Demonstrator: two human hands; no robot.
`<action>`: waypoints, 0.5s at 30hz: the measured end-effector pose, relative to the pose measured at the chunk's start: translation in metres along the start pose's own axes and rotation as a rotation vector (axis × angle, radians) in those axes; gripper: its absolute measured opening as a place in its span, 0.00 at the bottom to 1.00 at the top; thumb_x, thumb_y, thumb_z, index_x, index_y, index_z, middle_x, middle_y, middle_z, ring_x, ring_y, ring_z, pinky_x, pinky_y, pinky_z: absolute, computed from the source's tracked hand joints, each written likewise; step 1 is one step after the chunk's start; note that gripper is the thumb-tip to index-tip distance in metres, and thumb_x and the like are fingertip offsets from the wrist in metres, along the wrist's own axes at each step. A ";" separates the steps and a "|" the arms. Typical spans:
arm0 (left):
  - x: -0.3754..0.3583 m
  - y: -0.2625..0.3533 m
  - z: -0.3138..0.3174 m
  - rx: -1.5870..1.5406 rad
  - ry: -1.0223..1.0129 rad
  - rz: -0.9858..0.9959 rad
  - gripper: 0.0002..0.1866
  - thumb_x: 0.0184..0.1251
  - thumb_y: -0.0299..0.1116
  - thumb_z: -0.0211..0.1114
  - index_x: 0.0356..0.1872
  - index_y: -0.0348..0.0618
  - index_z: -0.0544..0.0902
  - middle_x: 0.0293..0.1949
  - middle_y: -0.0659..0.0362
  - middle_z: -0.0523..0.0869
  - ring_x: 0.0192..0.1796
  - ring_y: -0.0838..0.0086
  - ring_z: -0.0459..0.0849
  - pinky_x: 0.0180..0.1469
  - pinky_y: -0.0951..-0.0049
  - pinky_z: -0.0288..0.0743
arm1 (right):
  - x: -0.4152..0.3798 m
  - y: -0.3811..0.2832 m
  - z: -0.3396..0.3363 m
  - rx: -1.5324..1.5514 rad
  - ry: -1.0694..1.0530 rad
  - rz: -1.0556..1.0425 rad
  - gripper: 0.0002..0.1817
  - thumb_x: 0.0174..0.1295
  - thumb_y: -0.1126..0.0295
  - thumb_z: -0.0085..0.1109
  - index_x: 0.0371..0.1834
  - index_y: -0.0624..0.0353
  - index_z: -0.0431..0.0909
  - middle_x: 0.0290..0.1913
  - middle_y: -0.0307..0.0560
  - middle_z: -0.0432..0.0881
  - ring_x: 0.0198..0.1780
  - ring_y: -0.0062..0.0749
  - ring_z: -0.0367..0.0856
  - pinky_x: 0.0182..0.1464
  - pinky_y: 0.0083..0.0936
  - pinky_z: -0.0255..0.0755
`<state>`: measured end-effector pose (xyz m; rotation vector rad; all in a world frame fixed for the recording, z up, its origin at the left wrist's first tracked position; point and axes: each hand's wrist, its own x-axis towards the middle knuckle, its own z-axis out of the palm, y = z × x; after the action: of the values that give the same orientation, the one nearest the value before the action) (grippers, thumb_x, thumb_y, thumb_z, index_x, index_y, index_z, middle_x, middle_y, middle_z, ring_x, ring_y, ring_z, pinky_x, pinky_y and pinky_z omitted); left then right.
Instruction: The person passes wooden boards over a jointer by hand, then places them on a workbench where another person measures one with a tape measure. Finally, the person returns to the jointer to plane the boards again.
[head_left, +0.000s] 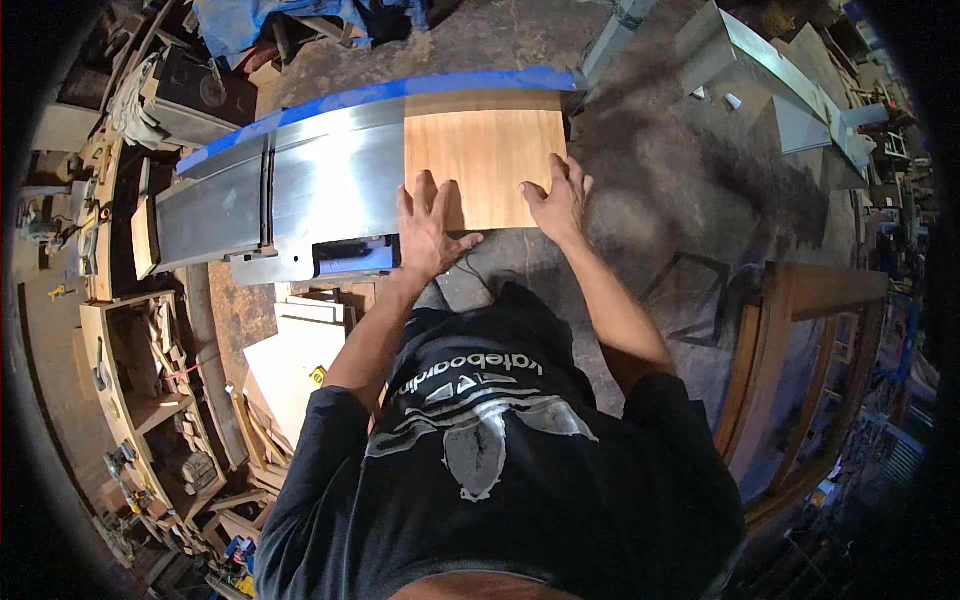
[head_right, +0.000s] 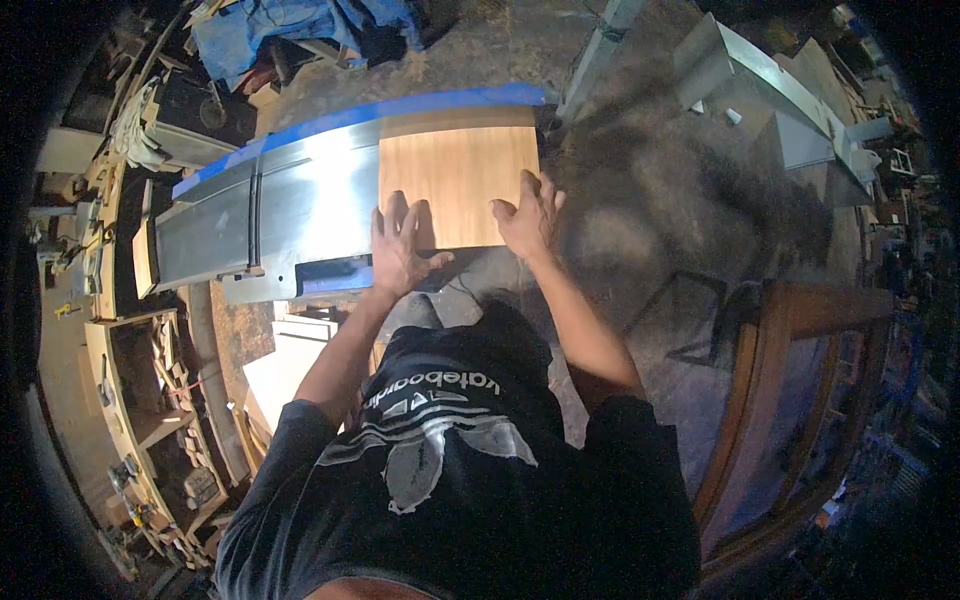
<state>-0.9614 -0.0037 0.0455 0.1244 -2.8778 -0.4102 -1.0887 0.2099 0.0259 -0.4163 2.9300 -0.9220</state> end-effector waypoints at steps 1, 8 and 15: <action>0.000 0.004 0.003 -0.001 0.002 0.001 0.53 0.40 0.62 0.82 0.69 0.47 0.73 0.74 0.36 0.59 0.72 0.32 0.61 0.71 0.39 0.62 | -0.001 0.000 0.004 -0.003 0.018 -0.002 0.41 0.58 0.53 0.70 0.70 0.65 0.68 0.70 0.66 0.65 0.66 0.61 0.63 0.68 0.52 0.61; 0.001 0.010 0.009 0.110 -0.038 -0.057 0.50 0.43 0.65 0.78 0.68 0.54 0.74 0.74 0.44 0.62 0.67 0.28 0.60 0.61 0.32 0.69 | -0.002 -0.010 0.001 0.003 0.026 0.009 0.41 0.59 0.52 0.70 0.71 0.63 0.68 0.71 0.70 0.61 0.67 0.63 0.60 0.68 0.51 0.62; 0.000 0.007 0.004 0.134 -0.152 -0.077 0.52 0.41 0.55 0.83 0.72 0.53 0.70 0.76 0.41 0.61 0.74 0.35 0.60 0.76 0.37 0.53 | -0.004 0.000 0.003 0.032 -0.009 -0.025 0.41 0.60 0.52 0.69 0.71 0.64 0.67 0.70 0.74 0.60 0.68 0.66 0.58 0.69 0.53 0.61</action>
<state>-0.9631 0.0037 0.0434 0.2379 -3.0573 -0.2504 -1.0849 0.2093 0.0228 -0.4560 2.9042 -0.9656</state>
